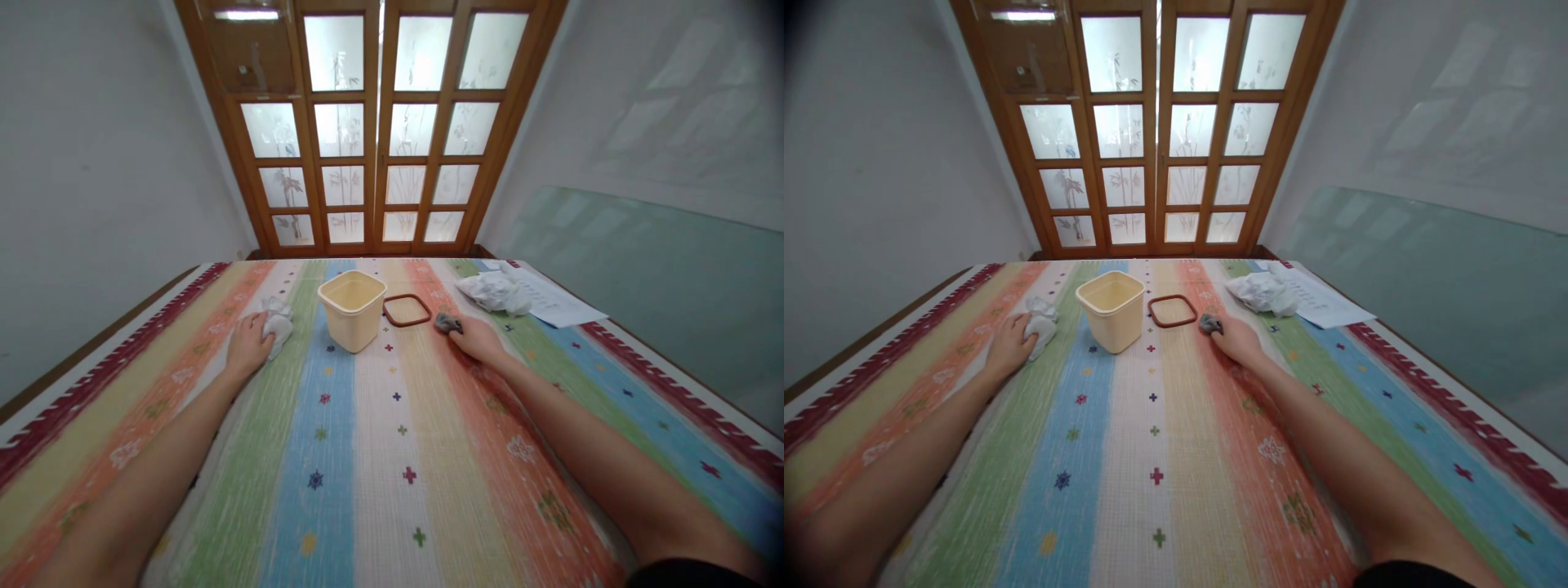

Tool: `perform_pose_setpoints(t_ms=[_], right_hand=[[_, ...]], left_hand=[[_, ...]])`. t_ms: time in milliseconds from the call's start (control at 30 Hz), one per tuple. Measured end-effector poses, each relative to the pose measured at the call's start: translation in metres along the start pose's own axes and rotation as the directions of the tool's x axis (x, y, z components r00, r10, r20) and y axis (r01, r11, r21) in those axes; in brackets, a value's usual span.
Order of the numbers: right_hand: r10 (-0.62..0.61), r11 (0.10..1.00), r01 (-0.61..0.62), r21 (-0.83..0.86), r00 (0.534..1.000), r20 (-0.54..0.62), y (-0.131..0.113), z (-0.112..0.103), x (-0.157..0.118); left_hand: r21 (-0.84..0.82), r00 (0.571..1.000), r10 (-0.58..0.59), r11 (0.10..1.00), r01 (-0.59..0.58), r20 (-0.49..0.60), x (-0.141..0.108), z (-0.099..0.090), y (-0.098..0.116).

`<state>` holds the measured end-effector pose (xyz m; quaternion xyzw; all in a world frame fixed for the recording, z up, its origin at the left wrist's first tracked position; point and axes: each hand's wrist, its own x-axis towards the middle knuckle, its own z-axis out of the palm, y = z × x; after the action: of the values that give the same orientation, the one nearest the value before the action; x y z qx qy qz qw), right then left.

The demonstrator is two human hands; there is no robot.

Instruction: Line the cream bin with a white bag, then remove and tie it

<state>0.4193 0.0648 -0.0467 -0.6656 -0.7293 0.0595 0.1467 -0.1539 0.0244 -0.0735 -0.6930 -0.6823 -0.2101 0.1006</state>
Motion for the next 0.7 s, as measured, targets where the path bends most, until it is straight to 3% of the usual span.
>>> perform_pose_setpoints(t_ms=[67, 167, 233, 333, 400, 500, 600, 667, 700], right_hand=[[-0.089, 0.984, 0.072, 0.161, 0.991, 0.103, -0.028, -0.001, -0.016], [-0.23, 0.89, 0.114, 0.442, 0.948, 0.22, -0.087, 0.0, -0.045], [-0.401, 0.791, 0.219, 0.571, 0.89, 0.215, -0.132, 0.001, -0.063], [-0.582, 0.615, 0.363, 0.7, 0.808, 0.093, -0.199, 0.005, -0.077], [-0.599, 0.559, 0.411, 0.72, 0.801, 0.008, -0.241, 0.01, -0.074], [-0.54, 0.518, 0.522, 0.677, 0.814, -0.215, -0.295, 0.021, -0.055], [-0.578, 0.547, 0.66, 0.515, 0.743, -0.339, -0.337, 0.038, -0.028], [-0.656, 0.562, 0.736, 0.377, 0.674, -0.339, -0.357, 0.053, -0.01], [-0.678, 0.577, 0.749, 0.326, 0.662, -0.32, -0.364, 0.061, -0.002]], left_hand=[[-0.025, 0.998, 0.006, 1.0, -0.008, -0.059, -0.002, -0.009, 0.005], [0.012, 0.996, -0.012, 1.0, 0.014, -0.091, -0.004, -0.018, 0.01], [0.058, 0.996, -0.036, 0.997, 0.041, -0.075, -0.004, -0.018, 0.011], [0.056, 0.999, 0.009, 0.998, -0.012, 0.053, -0.003, -0.013, 0.005], [0.003, 0.989, 0.072, 0.997, -0.072, 0.127, -0.005, -0.01, 0.002], [-0.145, 0.975, 0.172, 0.978, -0.151, 0.144, -0.008, -0.011, 0.002], [-0.373, 0.964, 0.228, 0.913, -0.164, 0.136, -0.011, -0.019, 0.009], [-0.491, 0.974, 0.187, 0.865, -0.102, 0.126, -0.01, -0.024, 0.013], [-0.513, 0.979, 0.157, 0.856, -0.07, 0.128, -0.01, -0.026, 0.013]])
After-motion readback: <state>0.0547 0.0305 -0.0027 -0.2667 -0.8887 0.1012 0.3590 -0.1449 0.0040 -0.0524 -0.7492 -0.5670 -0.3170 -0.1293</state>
